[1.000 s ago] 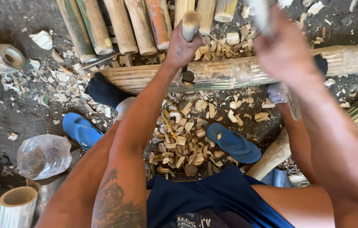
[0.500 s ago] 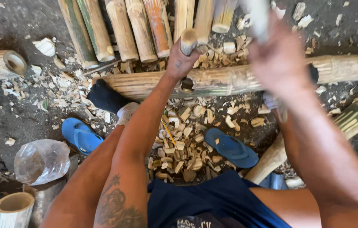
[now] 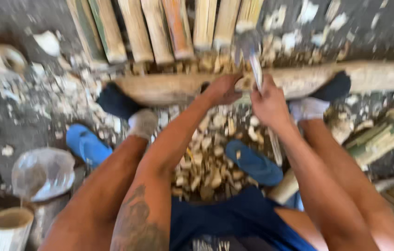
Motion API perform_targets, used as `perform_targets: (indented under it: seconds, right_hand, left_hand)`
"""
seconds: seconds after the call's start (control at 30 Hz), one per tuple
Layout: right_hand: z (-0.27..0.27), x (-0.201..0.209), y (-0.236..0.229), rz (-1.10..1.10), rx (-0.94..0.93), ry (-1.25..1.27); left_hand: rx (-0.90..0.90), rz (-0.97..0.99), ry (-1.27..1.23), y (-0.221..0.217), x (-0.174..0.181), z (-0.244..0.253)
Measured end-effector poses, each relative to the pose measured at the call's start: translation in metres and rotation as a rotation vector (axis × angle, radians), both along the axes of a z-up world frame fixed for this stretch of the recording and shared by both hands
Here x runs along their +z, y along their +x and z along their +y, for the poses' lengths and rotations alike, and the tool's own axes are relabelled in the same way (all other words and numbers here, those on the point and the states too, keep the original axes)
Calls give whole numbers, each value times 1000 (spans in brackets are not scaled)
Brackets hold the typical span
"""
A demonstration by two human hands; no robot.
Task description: The person measures and marks bamboo poles with a tape measure and pencil, then uses a chisel and hammer to carve a hole into a bamboo pole. The person works on the floor surrounded by bamboo pieces and wood shavings.
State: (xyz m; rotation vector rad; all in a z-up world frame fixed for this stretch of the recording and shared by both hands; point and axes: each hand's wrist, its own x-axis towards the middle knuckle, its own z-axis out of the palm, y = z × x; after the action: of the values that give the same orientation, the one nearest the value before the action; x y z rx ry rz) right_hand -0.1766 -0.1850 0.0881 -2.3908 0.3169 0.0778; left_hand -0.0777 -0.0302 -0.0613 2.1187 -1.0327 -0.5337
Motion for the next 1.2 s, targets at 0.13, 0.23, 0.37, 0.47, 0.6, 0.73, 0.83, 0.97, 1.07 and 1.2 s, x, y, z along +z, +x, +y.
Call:
perform_targets:
  seconds: [0.13,0.23,0.37,0.47,0.6,0.73,0.83,0.97,1.07,1.2]
  right_hand:
    - [-3,16,-22,-249,-23,62]
    - [-5,26,-30,-284,-24,125]
    - [-9,44,-28,-333,44,90]
    - [-15,63,-28,-404,102,265]
    - [-36,87,-15,-602,180,261]
    - [-35,91,7,-702,63,605]
    - [6,67,24,-625,58,727]
    - [27,56,29,320,181,-80]
    - [5,96,24,42,174,-54]
    - [-36,157,17,-647,192,37]
  left_hand:
    - [250,304,-306,42,40,10]
    - [324,118,-480,50,72,29]
    - [379,68,-579,51,91,39]
    - [397,127,-621,46,90,35]
    - [385,125,-587,45,81,34]
    - [389,260,-647,46,74,42]
    - [354,220,-694,50,72,48]
    - [354,14,-729,44,69,47]
    - [459,217,-638,46,73,46]
    - [431,304,-661,45,58,45]
